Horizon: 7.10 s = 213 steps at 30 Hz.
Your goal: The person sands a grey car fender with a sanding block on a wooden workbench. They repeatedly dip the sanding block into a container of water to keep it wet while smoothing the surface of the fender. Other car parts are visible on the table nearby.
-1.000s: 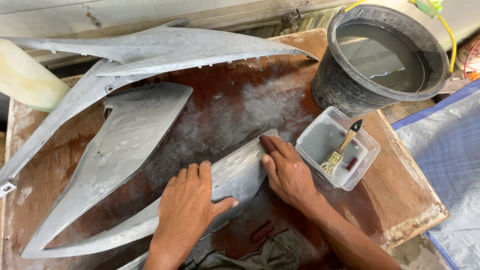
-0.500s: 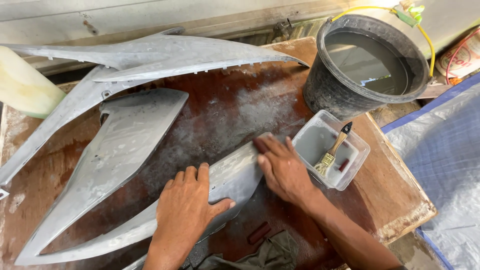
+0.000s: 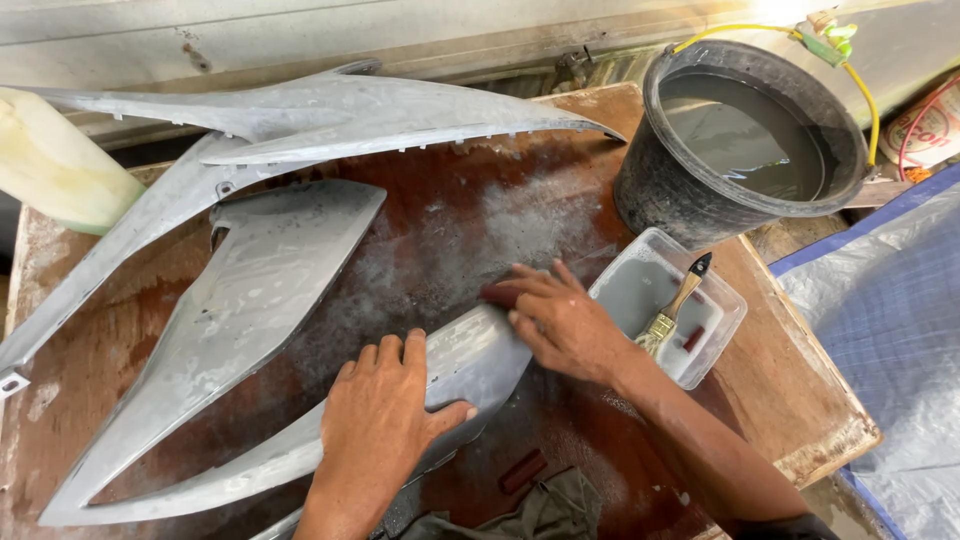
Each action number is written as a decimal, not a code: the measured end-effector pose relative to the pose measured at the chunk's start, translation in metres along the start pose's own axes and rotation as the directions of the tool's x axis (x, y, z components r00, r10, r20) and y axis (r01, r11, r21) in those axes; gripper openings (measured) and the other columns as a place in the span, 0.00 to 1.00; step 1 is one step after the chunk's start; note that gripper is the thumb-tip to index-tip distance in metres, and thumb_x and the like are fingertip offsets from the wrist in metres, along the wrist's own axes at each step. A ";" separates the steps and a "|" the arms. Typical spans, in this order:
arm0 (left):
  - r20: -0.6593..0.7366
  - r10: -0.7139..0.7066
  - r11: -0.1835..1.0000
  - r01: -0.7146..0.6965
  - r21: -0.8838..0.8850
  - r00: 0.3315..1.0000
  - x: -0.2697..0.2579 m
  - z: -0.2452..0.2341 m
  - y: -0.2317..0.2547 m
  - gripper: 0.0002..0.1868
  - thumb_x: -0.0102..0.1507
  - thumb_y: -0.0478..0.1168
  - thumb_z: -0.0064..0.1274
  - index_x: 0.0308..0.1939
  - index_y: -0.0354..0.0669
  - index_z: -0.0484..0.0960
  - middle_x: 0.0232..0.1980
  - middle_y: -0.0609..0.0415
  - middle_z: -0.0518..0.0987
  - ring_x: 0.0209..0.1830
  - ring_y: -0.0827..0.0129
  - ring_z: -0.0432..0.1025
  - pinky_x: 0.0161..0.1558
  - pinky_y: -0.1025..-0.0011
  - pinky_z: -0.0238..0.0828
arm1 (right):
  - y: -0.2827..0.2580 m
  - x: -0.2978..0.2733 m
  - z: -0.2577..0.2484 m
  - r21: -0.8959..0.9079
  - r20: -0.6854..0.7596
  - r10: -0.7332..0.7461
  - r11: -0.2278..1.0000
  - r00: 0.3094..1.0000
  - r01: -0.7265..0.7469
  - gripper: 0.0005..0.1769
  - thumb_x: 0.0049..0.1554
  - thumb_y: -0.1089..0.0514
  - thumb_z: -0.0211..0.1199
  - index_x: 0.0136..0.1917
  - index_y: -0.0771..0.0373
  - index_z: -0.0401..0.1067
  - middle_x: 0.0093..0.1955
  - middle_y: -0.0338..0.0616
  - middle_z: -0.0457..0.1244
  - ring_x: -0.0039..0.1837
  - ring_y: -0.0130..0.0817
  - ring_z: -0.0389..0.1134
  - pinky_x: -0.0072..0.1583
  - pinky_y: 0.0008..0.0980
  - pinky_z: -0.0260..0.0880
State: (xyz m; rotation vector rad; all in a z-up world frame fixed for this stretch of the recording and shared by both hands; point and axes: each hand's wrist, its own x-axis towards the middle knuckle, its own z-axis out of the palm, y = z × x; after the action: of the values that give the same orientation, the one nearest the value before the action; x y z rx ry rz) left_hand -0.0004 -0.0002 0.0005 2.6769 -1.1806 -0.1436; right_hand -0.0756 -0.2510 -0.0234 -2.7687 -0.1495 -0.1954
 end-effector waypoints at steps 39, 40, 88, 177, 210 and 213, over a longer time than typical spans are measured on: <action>-0.011 0.015 0.998 -0.014 0.065 1.000 -0.001 0.002 -0.001 0.54 0.49 0.73 0.68 0.62 0.34 0.73 0.40 0.45 0.80 0.36 0.57 0.78 0.42 0.64 0.76 | 0.029 -0.032 0.036 -0.268 -0.354 0.309 0.871 0.883 -0.412 0.17 0.63 0.54 0.52 0.51 0.67 0.77 0.59 0.46 0.69 0.81 0.57 0.50 0.75 0.75 0.42; -0.007 0.021 0.997 -0.020 0.068 1.000 -0.001 0.001 0.000 0.54 0.49 0.73 0.68 0.62 0.34 0.73 0.40 0.45 0.80 0.36 0.57 0.78 0.42 0.64 0.76 | 0.033 -0.027 0.034 -0.264 -0.356 0.315 0.869 0.880 -0.418 0.17 0.63 0.54 0.52 0.51 0.67 0.77 0.59 0.46 0.69 0.81 0.57 0.50 0.75 0.75 0.42; 0.284 -0.227 0.941 0.285 -0.183 0.931 -0.048 -0.068 -0.063 0.33 0.45 0.67 0.69 0.28 0.40 0.83 0.22 0.52 0.81 0.23 0.59 0.75 0.38 0.64 0.71 | -0.141 -0.008 0.039 0.010 -0.417 0.036 0.999 0.908 -0.035 0.13 0.60 0.58 0.57 0.36 0.62 0.76 0.67 0.51 0.66 0.77 0.51 0.57 0.77 0.66 0.46; 0.417 -0.369 0.910 0.414 -0.021 0.831 -0.039 -0.082 -0.046 0.33 0.50 0.74 0.63 0.33 0.49 0.81 0.27 0.58 0.85 0.31 0.64 0.80 0.44 0.68 0.72 | 0.030 0.028 -0.004 0.080 0.102 0.358 0.927 0.928 -0.367 0.24 0.68 0.47 0.46 0.45 0.64 0.75 0.54 0.42 0.68 0.37 0.35 0.67 0.43 0.34 0.73; 0.372 -0.352 0.926 0.378 0.004 0.859 -0.040 -0.064 -0.050 0.36 0.50 0.68 0.64 0.57 0.58 0.77 0.50 0.56 0.87 0.44 0.62 0.85 0.48 0.65 0.78 | -0.064 -0.022 0.043 0.119 -0.440 0.095 0.992 0.893 -0.047 0.17 0.64 0.56 0.50 0.36 0.59 0.73 0.69 0.57 0.64 0.74 0.53 0.61 0.75 0.59 0.54; 0.379 -0.355 0.924 0.383 0.002 0.855 -0.040 -0.066 -0.049 0.35 0.51 0.69 0.64 0.57 0.61 0.77 0.50 0.60 0.87 0.47 0.63 0.83 0.50 0.65 0.76 | -0.041 -0.024 0.042 0.129 -0.473 0.250 0.968 0.845 -0.214 0.16 0.65 0.59 0.51 0.58 0.68 0.74 0.66 0.50 0.66 0.56 0.40 0.71 0.69 0.51 0.67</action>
State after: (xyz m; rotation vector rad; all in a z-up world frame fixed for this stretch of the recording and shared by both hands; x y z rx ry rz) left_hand 0.0187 0.0716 0.0532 2.8564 -0.6992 -0.7741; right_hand -0.1000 -0.1999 -0.0517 -2.5398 0.3037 -0.7946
